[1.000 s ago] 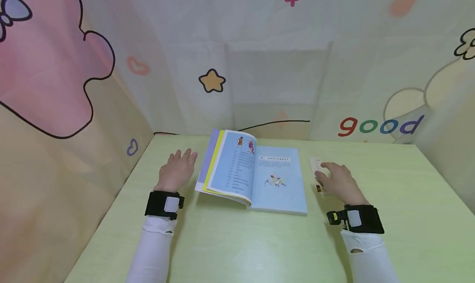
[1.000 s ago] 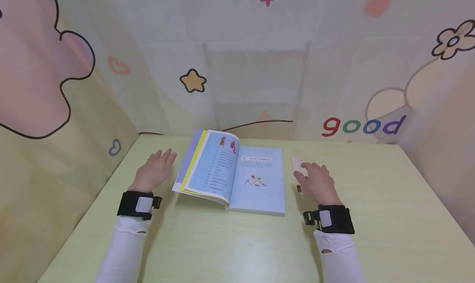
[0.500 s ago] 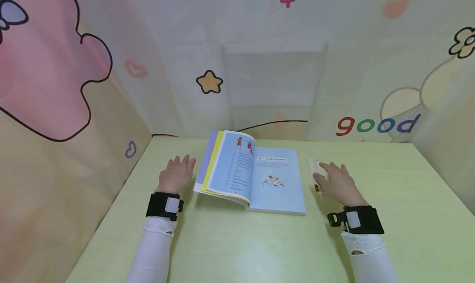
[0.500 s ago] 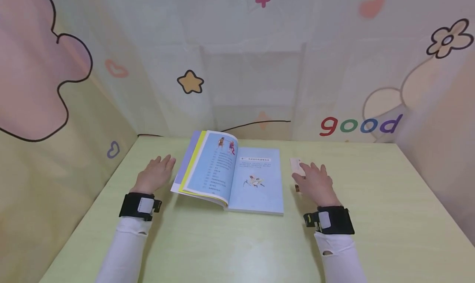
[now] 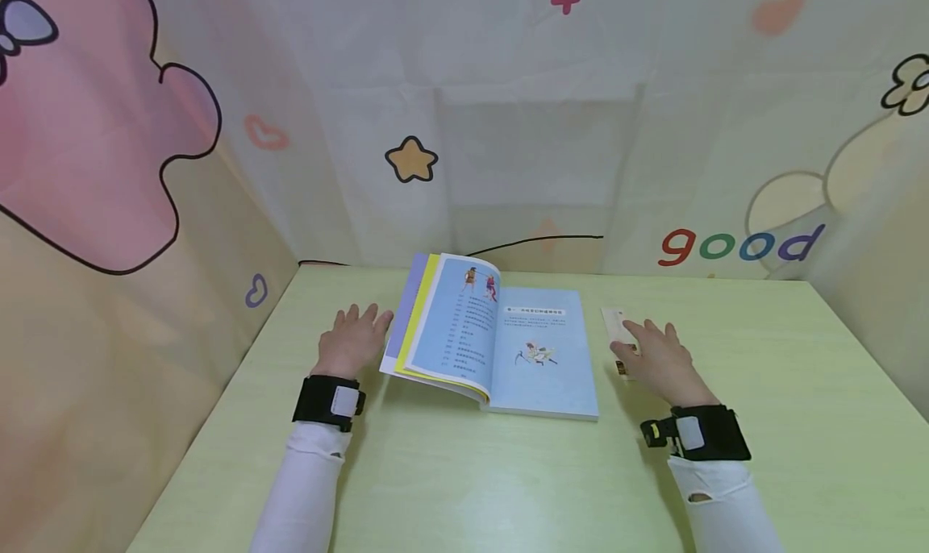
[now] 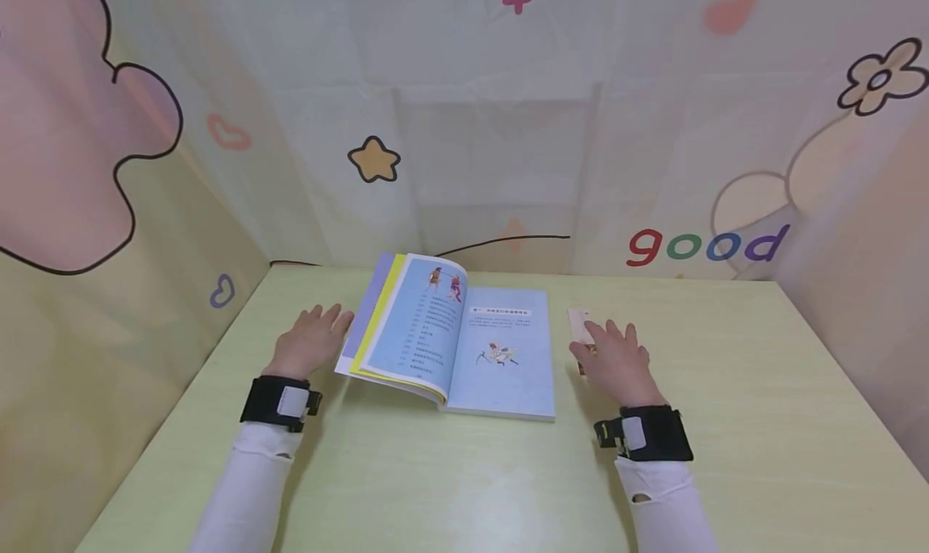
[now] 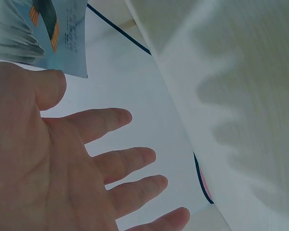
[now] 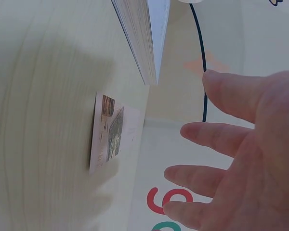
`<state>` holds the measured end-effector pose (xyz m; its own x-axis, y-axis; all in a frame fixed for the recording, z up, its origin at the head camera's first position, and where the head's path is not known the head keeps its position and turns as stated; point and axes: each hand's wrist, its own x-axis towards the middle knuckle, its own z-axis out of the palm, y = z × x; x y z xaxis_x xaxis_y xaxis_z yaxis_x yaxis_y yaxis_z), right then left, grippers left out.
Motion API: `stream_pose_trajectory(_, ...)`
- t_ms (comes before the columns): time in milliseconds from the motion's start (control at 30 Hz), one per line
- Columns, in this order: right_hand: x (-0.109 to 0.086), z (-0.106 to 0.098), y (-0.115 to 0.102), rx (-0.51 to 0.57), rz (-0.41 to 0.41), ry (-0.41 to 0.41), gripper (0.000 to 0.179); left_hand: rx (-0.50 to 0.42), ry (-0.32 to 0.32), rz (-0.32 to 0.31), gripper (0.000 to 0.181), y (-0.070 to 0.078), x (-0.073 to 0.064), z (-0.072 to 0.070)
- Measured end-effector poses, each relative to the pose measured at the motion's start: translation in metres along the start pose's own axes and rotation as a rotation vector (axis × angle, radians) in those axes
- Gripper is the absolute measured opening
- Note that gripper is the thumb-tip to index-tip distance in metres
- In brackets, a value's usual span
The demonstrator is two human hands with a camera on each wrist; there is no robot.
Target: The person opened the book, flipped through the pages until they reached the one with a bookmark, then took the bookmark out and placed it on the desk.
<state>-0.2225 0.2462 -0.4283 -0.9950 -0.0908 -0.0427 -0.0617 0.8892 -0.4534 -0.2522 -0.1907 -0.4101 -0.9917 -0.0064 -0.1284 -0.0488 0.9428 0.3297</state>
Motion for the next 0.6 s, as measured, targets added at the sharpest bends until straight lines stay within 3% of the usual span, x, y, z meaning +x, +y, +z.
stream_pose_trajectory(367,-0.003,-0.001,-0.003,0.019,-0.005,0.004,0.06,0.015,0.066,0.052,0.062,0.01,-0.006,-0.003)
stream_pose_trajectory(600,-0.004,-0.002,-0.005,0.011,-0.002,0.001,0.061,-0.019,0.06,0.061,0.063,0.014,-0.007,-0.005)
